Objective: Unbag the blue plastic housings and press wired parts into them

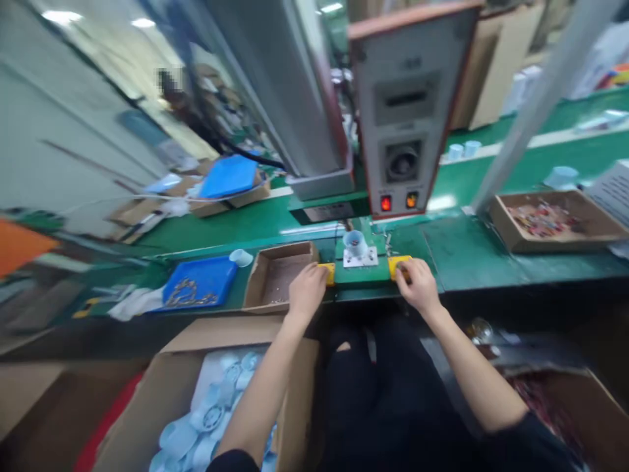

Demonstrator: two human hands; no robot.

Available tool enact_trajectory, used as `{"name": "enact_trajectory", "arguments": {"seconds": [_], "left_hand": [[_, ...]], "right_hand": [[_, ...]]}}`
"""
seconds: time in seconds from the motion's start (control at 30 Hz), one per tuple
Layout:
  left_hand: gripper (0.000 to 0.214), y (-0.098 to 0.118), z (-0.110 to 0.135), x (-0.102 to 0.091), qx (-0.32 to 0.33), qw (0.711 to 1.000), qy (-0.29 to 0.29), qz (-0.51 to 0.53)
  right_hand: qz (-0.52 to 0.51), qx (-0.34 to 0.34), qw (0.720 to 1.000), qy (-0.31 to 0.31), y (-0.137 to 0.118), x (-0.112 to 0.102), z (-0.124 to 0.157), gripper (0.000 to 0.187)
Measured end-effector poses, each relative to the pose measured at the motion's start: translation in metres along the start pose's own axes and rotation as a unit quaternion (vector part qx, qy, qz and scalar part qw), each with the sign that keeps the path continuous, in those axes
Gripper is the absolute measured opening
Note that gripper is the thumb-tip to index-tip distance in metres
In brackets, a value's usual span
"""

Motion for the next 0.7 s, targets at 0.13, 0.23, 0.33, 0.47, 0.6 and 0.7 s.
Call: {"name": "enact_trajectory", "arguments": {"seconds": [0.13,0.23,0.33,0.47,0.6,0.7], "left_hand": [[0.027,0.003,-0.015,0.001,-0.029,0.999,-0.029,-0.019],[0.031,0.003,-0.019,-0.003,-0.051,0.996,-0.058,-0.035],[0.026,0.005,-0.029,-0.014,-0.076,0.994,-0.08,-0.014],[0.016,0.02,-0.073,-0.041,-0.082,0.983,-0.067,0.151],[0.021,0.029,-0.119,-0.051,-0.123,0.945,-0.109,0.281],[0.022,0.028,-0.129,-0.046,-0.158,0.922,-0.168,0.31]], "right_hand": [[-0.019,-0.004,0.999,0.044,0.024,0.008,0.014,0.01],[-0.013,-0.011,0.998,0.065,0.018,0.017,0.013,0.012],[-0.009,-0.033,0.995,0.095,0.014,0.018,0.016,0.015],[0.003,-0.033,0.996,0.084,0.019,0.017,0.02,0.018],[-0.004,-0.04,0.996,0.083,0.018,0.015,0.02,0.016],[0.001,-0.041,0.995,0.089,0.016,0.015,0.02,0.013]]}}
Point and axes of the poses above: each hand's wrist, its own z-axis away from the middle knuckle, its own x-axis out of the palm, y = z × x, the point moved 5 cm from there along -z, towards the middle knuckle, and after that the axes turned 7 degrees about y, right-handed, at the moved point
